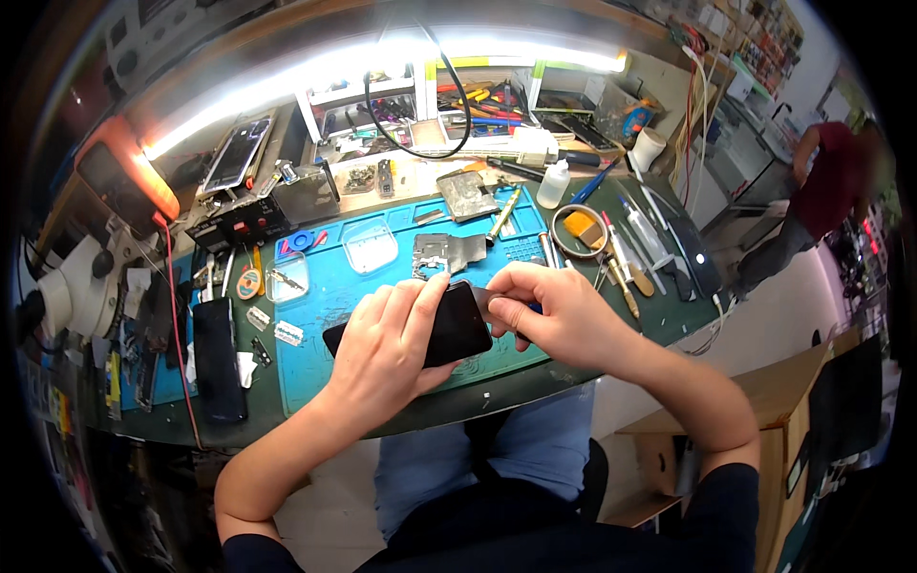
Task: The person disassembles a smartphone, removes the back cover, and uses a plastic pry tool to separate the screen assembly from the frame. They then reassemble the device, apply adhesive tape to the edges, and test the screen by powering it on and interacting with the display.
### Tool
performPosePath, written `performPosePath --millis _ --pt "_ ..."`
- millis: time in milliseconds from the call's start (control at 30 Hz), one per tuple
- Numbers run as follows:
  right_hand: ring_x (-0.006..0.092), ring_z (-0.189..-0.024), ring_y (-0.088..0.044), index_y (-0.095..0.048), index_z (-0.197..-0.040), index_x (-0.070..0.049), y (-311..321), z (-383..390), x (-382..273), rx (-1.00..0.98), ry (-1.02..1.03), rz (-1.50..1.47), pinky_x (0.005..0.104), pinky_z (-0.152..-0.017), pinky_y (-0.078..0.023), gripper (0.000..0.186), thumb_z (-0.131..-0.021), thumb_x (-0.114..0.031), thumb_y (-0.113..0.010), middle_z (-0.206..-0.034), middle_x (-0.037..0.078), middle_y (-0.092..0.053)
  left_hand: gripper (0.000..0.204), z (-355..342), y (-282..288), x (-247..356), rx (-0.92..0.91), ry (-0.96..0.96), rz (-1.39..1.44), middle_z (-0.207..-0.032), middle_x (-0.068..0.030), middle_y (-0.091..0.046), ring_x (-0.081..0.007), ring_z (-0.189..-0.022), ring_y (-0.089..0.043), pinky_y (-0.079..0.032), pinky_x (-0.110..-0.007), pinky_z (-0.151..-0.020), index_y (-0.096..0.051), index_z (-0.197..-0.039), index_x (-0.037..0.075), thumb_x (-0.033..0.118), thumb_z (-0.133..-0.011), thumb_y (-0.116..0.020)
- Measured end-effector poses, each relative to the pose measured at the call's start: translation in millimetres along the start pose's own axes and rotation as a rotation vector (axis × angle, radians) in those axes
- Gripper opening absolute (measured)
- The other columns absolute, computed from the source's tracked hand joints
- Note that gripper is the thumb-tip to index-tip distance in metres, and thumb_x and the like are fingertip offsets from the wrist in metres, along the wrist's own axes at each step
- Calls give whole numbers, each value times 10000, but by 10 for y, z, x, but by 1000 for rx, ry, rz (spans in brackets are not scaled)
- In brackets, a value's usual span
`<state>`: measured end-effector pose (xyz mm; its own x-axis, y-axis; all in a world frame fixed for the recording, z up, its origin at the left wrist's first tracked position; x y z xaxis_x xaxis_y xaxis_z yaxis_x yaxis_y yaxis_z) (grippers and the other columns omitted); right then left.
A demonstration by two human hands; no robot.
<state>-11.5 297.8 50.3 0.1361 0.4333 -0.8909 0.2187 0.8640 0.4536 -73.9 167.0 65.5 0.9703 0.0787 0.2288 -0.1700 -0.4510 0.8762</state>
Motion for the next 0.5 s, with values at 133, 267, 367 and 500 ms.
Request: performPosePath --millis 133,267,367,500 --pt "94 -581 -659 -683 -1030 -9 12 40 63 94 -26 -38 268 -558 -515 150 -993 -150 -647 -788 64 -746 902 -1 27 25 67 -55 -5 -1195 -142 -573 -303 -1023 -588 -481 -411 -894 -448 -1423 -25 256 -678 -872" --pt "91 -560 -648 -695 -1010 -13 26 41 45 96 -34 62 265 -542 -501 150 -995 -157 -656 -749 49 -732 902 6 -1 15 48 -76 3 -1197 -138 -578 -298 -1023 -591 -483 -401 -893 -458 -1413 -29 281 -674 -874" --pt "97 -597 -664 -696 -1010 -11 45 27 6 88 -53 40 268 -562 -514 164 -1000 -169 -656 -768 57 -734 907 -7 46 11 70 -80 -1 -1192 -138 -584 -296 -1018 -596 -491 -399 -885 -466 -1406 -33 302 -668 -873" --pt "118 -716 -690 -700 -1029 0 35 -27 -21 47 1 52 279 -653 -542 216 -1009 -212 -660 -801 78 -729 886 -18 37 -79 1 19 102 -1144 -156 -597 -340 -1015 -614 -508 -435 -884 -487 -1389 5 283 -652 -893"
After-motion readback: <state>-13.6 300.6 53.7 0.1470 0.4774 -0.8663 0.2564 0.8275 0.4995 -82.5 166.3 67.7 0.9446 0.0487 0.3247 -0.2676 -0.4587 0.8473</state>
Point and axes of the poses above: each hand's wrist, its own z-axis away from the middle knuckle, its own y-axis out of the back of the hand, x = y × z, the point moved 10 cm from there along -z, towards the middle knuckle
